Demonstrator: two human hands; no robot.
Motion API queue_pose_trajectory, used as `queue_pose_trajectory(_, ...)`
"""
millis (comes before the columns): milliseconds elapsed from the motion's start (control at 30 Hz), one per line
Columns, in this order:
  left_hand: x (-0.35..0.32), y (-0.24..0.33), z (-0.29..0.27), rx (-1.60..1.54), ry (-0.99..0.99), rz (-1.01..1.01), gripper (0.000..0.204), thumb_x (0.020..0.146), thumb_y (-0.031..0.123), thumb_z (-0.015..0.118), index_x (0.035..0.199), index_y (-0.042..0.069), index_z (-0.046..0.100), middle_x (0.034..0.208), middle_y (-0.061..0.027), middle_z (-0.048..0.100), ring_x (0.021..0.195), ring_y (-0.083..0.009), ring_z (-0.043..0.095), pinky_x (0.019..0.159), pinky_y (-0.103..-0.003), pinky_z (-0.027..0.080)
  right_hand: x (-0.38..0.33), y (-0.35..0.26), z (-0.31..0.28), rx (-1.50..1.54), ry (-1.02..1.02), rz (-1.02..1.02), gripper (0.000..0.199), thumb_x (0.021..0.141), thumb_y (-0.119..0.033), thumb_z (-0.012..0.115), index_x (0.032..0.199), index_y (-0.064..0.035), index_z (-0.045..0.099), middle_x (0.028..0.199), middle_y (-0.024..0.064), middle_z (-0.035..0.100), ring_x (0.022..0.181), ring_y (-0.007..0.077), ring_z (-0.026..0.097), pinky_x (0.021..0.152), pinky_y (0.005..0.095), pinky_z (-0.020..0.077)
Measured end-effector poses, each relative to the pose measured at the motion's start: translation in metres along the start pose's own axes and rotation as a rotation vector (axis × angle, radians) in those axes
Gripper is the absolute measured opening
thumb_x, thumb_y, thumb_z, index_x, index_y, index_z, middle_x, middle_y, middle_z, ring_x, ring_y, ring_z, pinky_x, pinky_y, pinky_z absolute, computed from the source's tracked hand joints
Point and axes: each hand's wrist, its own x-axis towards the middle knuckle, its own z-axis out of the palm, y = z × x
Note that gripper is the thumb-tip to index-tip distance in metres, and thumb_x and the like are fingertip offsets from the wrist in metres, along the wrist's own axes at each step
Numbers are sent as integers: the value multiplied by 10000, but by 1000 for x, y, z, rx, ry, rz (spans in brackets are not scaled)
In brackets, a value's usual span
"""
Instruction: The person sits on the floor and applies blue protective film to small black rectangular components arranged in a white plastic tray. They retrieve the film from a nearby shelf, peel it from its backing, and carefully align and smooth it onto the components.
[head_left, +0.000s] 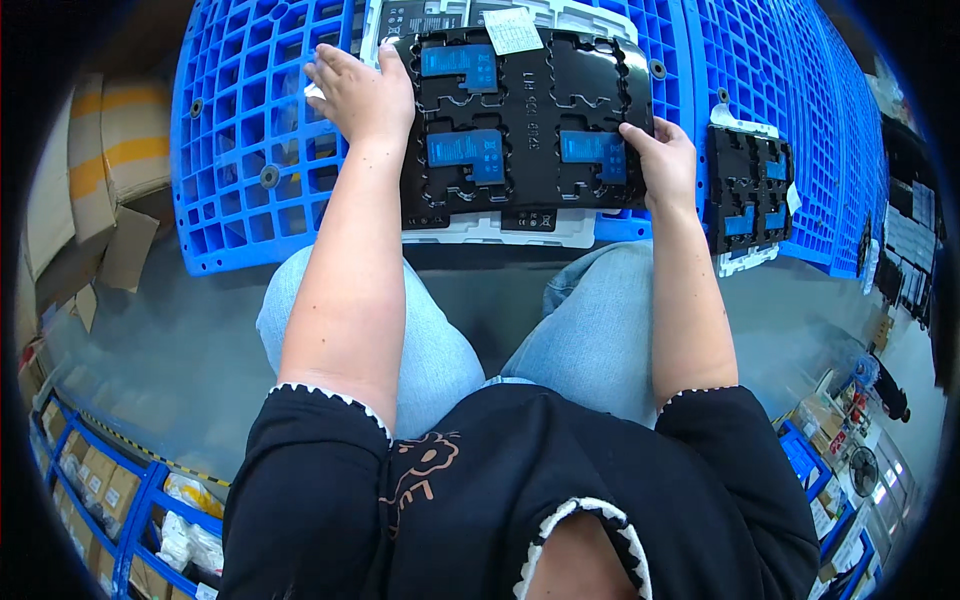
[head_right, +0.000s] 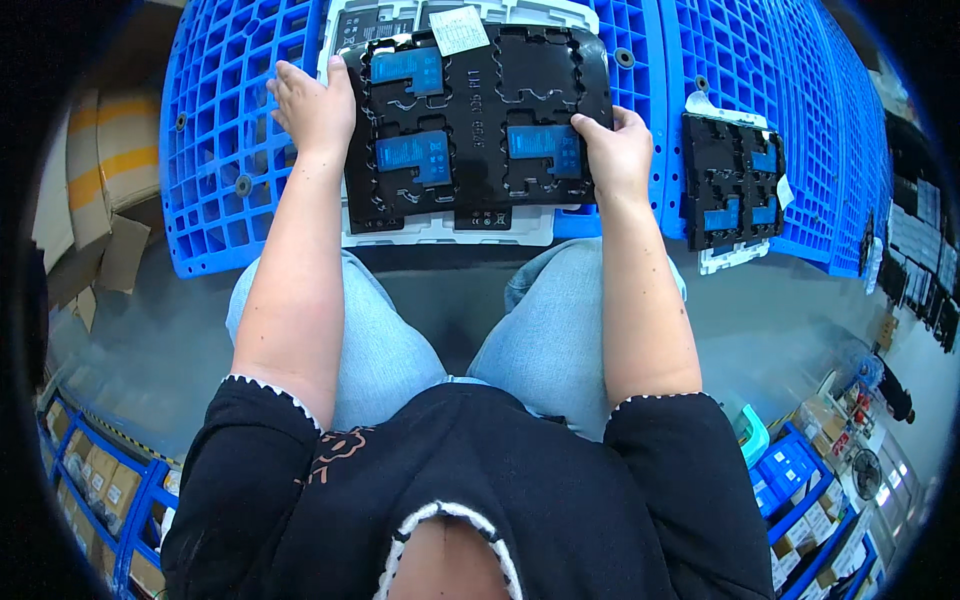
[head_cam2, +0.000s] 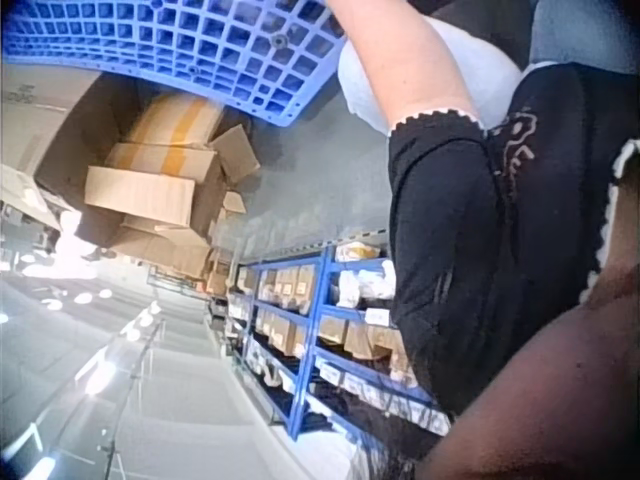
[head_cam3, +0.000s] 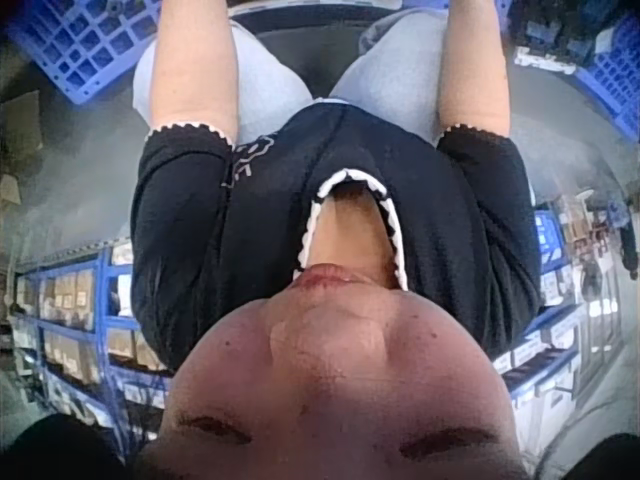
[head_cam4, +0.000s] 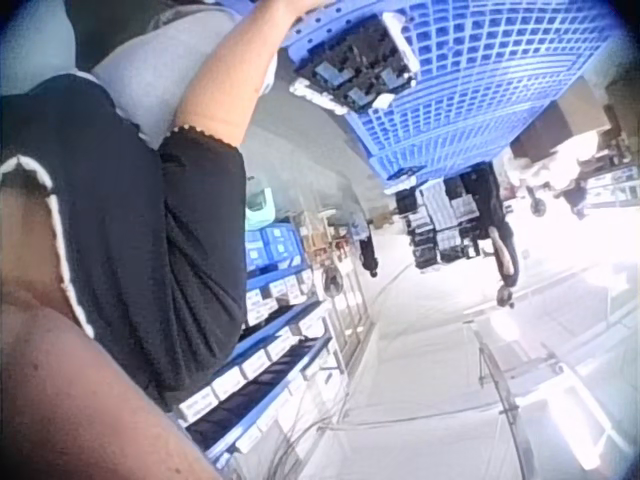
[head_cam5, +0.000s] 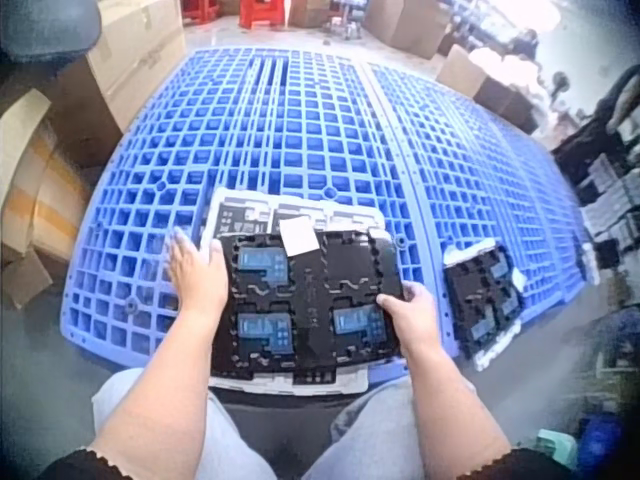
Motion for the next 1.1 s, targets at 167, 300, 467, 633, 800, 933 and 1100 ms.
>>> queue_pose_trajectory(167, -8, -5, 2, 46, -57, -16, 699, 910, 355, 398, 1375, -98, 138, 1432, -266, 195, 1369, -361, 113, 1093, -516, 86, -16, -4, 18, -659, 187, -677, 402, 720, -175, 678, 1065, 6, 581, 982, 177, 560, 983, 336, 495, 860, 420, 399)
queue_pose_trajectory(300, -14, -5, 4, 58, -74, -5, 682, 922, 354, 369, 1381, -89, 125, 1443, -259, 172, 1374, -355, 94, 1096, -512, 58, -44, -11, 48, -559, 6, -908, 277, 731, -156, 672, 998, -95, 628, 894, 89, 540, 864, 279, 497, 739, 391, 395)
queue_pose_trajectory(467, -16, -5, 7, 56, -69, -3, 662, 939, 350, 318, 1391, -77, 92, 1450, -245, 164, 1378, -342, 84, 1095, -516, 42, -61, -9, 75, -543, -195, -980, 88, 730, -121, 659, 810, -85, 660, 780, 54, 510, 783, 253, 480, 679, 380, 368)
queue_pose_trajectory(633, -20, -5, 11, 67, -40, 8, 639, 946, 343, 292, 1395, -67, 96, 1448, -240, 176, 1378, -337, 92, 1090, -529, 42, -67, -10, 86, -718, -170, -956, 199, 732, -139, 670, 916, -64, 652, 785, 62, 522, 776, 246, 497, 686, 372, 399)
queue_pose_trajectory(800, -21, -7, 15, 71, -18, 16, 644, 948, 361, 281, 1399, -58, 91, 1450, -233, 178, 1379, -334, 93, 1086, -542, 39, -75, -10, 93, -761, -134, -851, 266, 713, -150, 682, 953, -49, 629, 786, 66, 525, 779, 250, 505, 696, 376, 401)
queue_pose_trajectory(933, -21, -12, 21, 54, 40, 41, 685, 925, 403, 324, 1380, -79, 151, 1432, -249, 216, 1367, -357, 125, 1074, -556, 75, -74, -8, 97, -633, -209, -677, 206, 721, -126, 647, 901, -41, 596, 873, 100, 546, 877, 286, 507, 729, 400, 388)
queue_pose_trajectory(1100, -21, -12, 22, 51, 59, 57, 682, 926, 399, 323, 1372, -90, 161, 1427, -251, 225, 1367, -361, 123, 1070, -566, 74, -69, -5, 97, -533, -163, -693, 144, 701, -80, 672, 816, -47, 593, 712, 66, 518, 735, 253, 517, 657, 364, 416)
